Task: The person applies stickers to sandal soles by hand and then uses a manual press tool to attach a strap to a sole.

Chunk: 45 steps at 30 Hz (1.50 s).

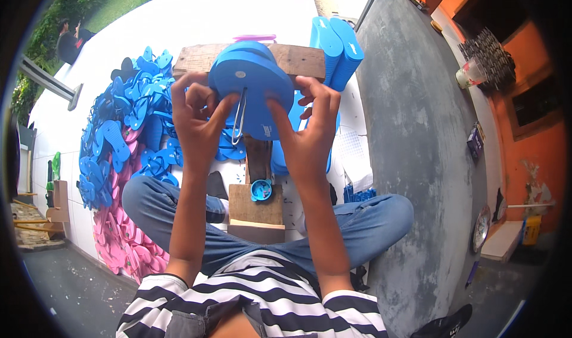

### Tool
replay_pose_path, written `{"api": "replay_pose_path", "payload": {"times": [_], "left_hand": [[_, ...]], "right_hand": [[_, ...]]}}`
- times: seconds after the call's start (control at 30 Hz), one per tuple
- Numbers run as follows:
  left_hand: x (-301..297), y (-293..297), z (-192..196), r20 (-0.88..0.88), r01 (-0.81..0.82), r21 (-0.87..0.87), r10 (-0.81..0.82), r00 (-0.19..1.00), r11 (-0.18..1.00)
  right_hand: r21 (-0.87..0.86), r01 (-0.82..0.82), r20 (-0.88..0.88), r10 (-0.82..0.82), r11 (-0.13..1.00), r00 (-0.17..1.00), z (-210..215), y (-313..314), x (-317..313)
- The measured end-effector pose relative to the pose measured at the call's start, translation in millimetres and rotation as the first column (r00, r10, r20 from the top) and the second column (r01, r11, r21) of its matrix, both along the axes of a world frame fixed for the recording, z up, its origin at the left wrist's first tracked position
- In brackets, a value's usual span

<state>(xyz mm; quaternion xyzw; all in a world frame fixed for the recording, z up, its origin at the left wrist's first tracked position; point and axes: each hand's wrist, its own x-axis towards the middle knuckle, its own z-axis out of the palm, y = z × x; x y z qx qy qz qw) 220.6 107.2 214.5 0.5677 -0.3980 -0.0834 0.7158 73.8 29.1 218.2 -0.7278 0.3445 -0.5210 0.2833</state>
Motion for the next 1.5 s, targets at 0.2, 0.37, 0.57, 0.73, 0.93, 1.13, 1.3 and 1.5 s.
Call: {"api": "replay_pose_path", "payload": {"times": [0.2,0.37,0.57,0.73,0.93,1.13,1.3,1.5], "left_hand": [[24.4,8.3,-9.6,0.570,-0.295,-0.078,0.285,0.771,0.952],[32.0,12.1,-14.4,0.530,-0.238,-0.030,0.217,0.820,0.971],[36.0,5.8,-16.4,0.470,-0.160,-0.079,0.179,0.864,0.984],[28.8,24.2,-45.2,0.278,-0.054,-0.032,0.061,0.959,0.998],[2.2,75.7,-183.0,0.246,0.117,0.579,-0.310,0.918,0.807],[-51.0,104.6,-273.8,0.381,-0.117,0.872,-0.508,0.773,0.476],[-45.4,109.3,-308.9,0.411,-0.210,0.907,-0.660,0.629,0.364],[-41.3,108.6,-298.1,0.387,-0.211,0.917,-0.631,0.672,0.337]], "right_hand": [[0.050,-0.113,0.102,0.107,0.992,0.989,-33.3,3.1,-6.8],[0.233,-0.223,0.178,0.184,0.947,0.967,-41.2,13.2,-5.6],[0.242,-0.164,0.201,0.116,0.956,0.973,-42.3,11.2,7.3],[0.209,-0.111,0.222,0.064,0.972,0.973,-48.4,16.8,16.1],[0.289,-0.027,0.080,0.005,0.957,0.997,-69.1,40.3,13.8],[0.328,-0.112,-0.141,0.166,0.938,0.976,-147.8,62.2,-13.7],[0.487,-0.280,-0.382,0.490,0.827,0.783,-149.1,72.2,-18.4],[0.406,-0.084,-0.392,0.256,0.910,0.883,-70.8,42.4,-93.4]]}}
